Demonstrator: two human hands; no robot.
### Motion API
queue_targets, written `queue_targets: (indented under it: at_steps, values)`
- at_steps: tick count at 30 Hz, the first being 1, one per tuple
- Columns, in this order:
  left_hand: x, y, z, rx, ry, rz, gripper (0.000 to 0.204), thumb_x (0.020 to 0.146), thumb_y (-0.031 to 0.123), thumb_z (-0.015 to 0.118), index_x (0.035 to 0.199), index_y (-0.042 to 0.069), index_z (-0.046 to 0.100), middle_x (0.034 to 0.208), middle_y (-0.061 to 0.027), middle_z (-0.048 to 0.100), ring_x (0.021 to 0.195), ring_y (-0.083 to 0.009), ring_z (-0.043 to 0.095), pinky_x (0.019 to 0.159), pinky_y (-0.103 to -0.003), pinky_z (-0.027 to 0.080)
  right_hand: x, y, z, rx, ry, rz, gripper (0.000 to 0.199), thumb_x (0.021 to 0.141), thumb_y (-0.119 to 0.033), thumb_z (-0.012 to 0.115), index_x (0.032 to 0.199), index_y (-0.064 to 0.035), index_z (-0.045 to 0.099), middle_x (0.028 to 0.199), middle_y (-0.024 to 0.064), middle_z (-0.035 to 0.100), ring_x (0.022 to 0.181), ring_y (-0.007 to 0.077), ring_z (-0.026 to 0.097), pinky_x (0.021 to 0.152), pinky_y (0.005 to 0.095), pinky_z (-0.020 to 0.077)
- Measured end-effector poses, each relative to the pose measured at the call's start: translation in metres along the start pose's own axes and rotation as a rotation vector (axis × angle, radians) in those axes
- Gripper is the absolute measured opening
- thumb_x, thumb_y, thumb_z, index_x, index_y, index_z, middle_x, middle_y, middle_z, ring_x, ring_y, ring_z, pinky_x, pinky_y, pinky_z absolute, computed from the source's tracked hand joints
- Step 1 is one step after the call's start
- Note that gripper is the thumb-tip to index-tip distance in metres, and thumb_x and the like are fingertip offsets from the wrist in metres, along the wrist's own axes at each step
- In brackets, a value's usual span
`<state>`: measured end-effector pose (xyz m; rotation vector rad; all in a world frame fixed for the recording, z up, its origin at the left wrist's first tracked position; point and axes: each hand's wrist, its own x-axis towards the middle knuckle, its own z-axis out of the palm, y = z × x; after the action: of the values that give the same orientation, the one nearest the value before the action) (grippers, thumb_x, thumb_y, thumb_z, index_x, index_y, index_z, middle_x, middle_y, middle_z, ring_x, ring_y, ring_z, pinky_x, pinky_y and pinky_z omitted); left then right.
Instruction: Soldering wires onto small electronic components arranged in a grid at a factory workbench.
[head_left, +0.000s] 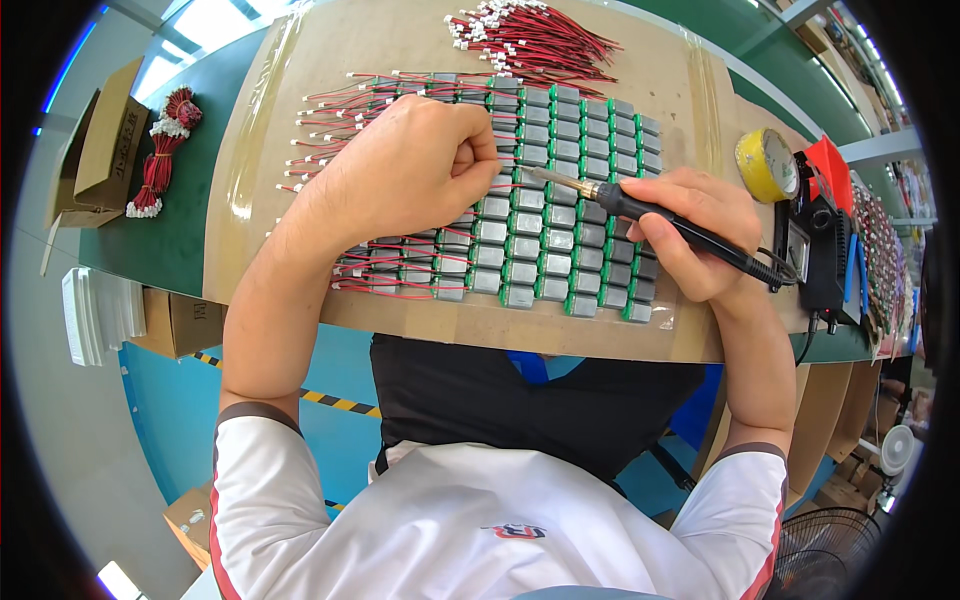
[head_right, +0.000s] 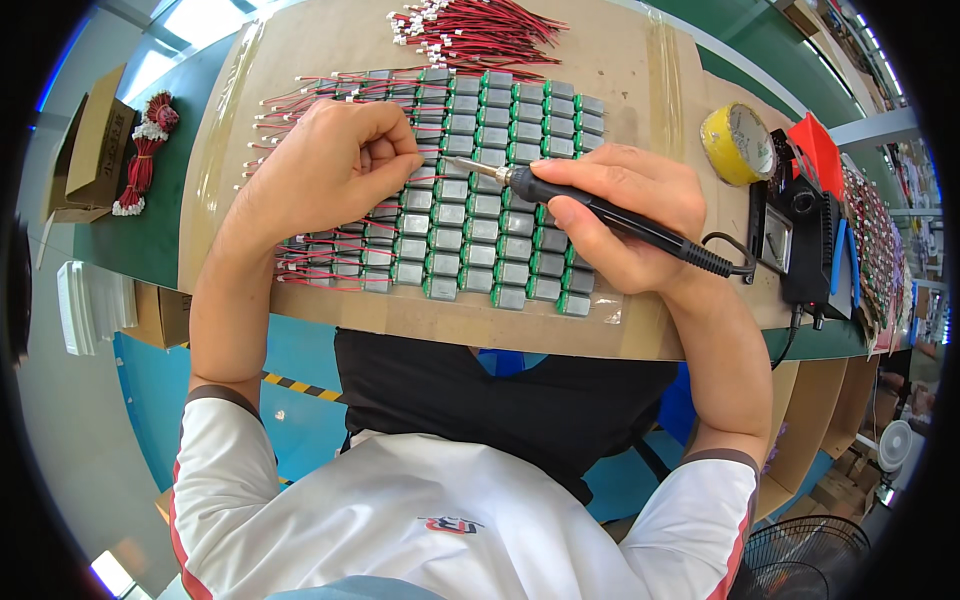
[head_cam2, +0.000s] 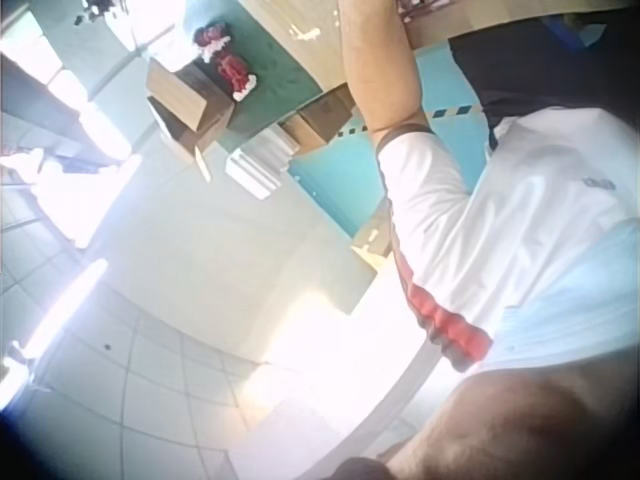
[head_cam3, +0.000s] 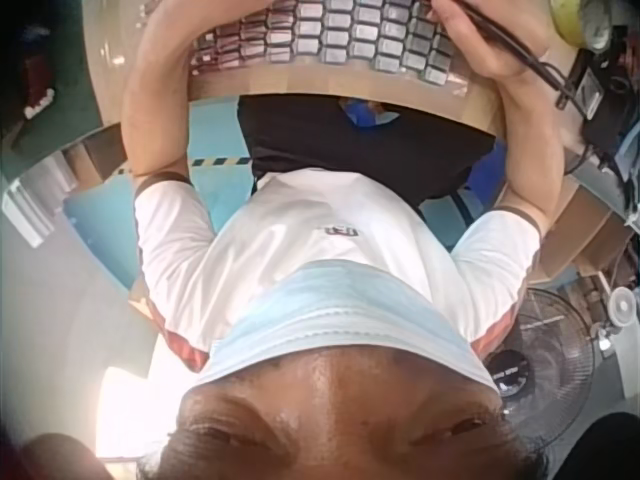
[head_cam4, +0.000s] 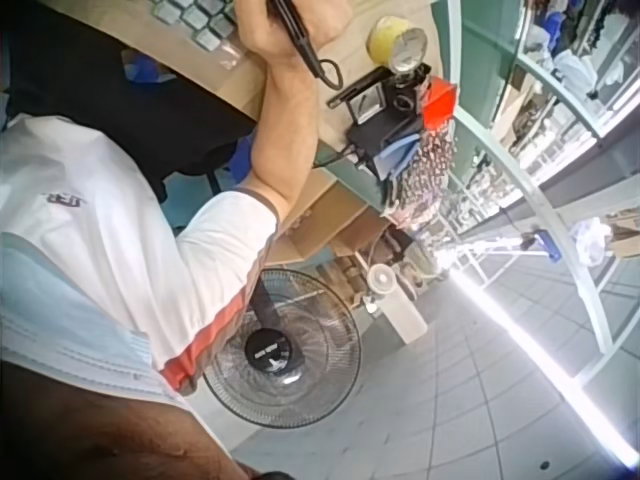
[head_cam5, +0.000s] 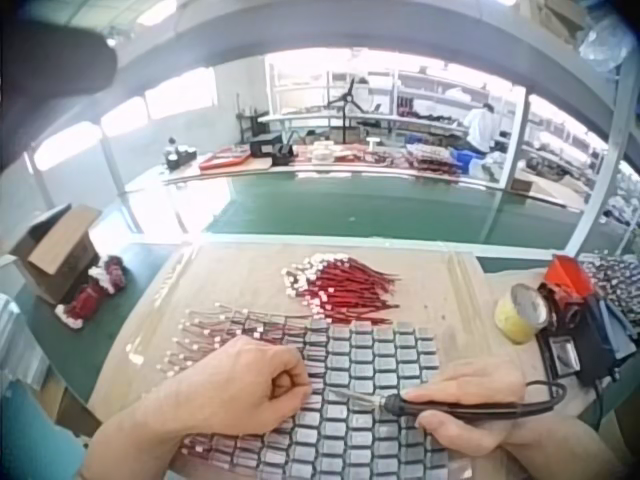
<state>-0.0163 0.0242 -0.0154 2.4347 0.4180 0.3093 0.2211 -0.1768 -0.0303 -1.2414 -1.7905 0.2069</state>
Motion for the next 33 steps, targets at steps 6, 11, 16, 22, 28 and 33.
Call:
queue_targets:
  at_steps: [6, 11, 16, 22, 28, 33]
  values:
    - [0.0006, -0.0017, 0.0017, 0.004, 0.010, 0.018, 0.013, 0.089, 0.008, 0.074, 0.085, -0.002, 0.067, 0.063, -0.0068, 0.061, 0.057, -0.0147, 0.056, 0.057, -0.031, 0.048, 0.0001, -0.0006, -0.0003, -0.014, 0.001, -0.004, 0.029, 0.083, -0.001, 0.074, 0.111, 0.0068, 0.078, 0.081, 0.0158, 0.075, 0.069, 0.0269, 0.072, 0.061, 0.0332, 0.0556]
    - [-0.0005, -0.0018, 0.0009, 0.014, 0.006, 0.011, 0.013, 0.089, 0.008, 0.074, 0.085, -0.002, 0.067, 0.063, -0.0068, 0.061, 0.057, -0.0148, 0.057, 0.057, -0.031, 0.048, 0.0004, 0.0003, 0.0000, 0.009, 0.008, -0.005, 0.030, 0.084, -0.001, 0.073, 0.111, 0.0080, 0.077, 0.077, 0.0131, 0.074, 0.068, 0.0244, 0.072, 0.061, 0.0324, 0.0551]
    - [0.0001, -0.0016, 0.0009, 0.009, 0.006, 0.017, 0.013, 0.089, 0.008, 0.074, 0.085, -0.002, 0.067, 0.063, -0.0069, 0.061, 0.056, -0.0149, 0.057, 0.057, -0.031, 0.048, 0.0000, -0.0015, -0.0008, 0.014, 0.010, 0.027, 0.030, 0.084, -0.001, 0.072, 0.112, 0.0087, 0.077, 0.074, 0.0102, 0.074, 0.068, 0.0213, 0.071, 0.059, 0.0307, 0.0541]
    - [0.0000, -0.0011, 0.0008, 0.010, 0.010, 0.018, 0.013, 0.089, 0.008, 0.074, 0.085, -0.002, 0.067, 0.063, -0.0070, 0.061, 0.056, -0.0152, 0.057, 0.057, -0.031, 0.048, 0.0002, -0.0009, -0.0012, 0.026, 0.011, 0.018, 0.030, 0.085, -0.001, 0.071, 0.113, 0.0091, 0.077, 0.074, 0.0094, 0.073, 0.067, 0.0207, 0.071, 0.059, 0.0301, 0.0533]
    - [-0.0003, -0.0003, 0.0004, 0.011, 0.005, 0.011, 0.013, 0.089, 0.008, 0.074, 0.085, -0.002, 0.067, 0.064, -0.0069, 0.062, 0.057, -0.0151, 0.057, 0.057, -0.031, 0.048, 0.0002, -0.0010, -0.0014, 0.025, 0.010, 0.015, 0.030, 0.085, -0.001, 0.071, 0.112, 0.0091, 0.077, 0.073, 0.0092, 0.073, 0.066, 0.0204, 0.070, 0.059, 0.0301, 0.0528]
    - [0.0001, -0.0002, 0.0003, 0.005, 0.005, 0.008, 0.013, 0.088, 0.008, 0.074, 0.086, -0.002, 0.067, 0.064, -0.0069, 0.062, 0.057, -0.0150, 0.058, 0.058, -0.031, 0.049, 0.0007, -0.0010, -0.0018, 0.025, 0.009, 0.012, 0.030, 0.085, -0.001, 0.071, 0.112, 0.0093, 0.076, 0.073, 0.0091, 0.073, 0.066, 0.0202, 0.070, 0.059, 0.0300, 0.0525]
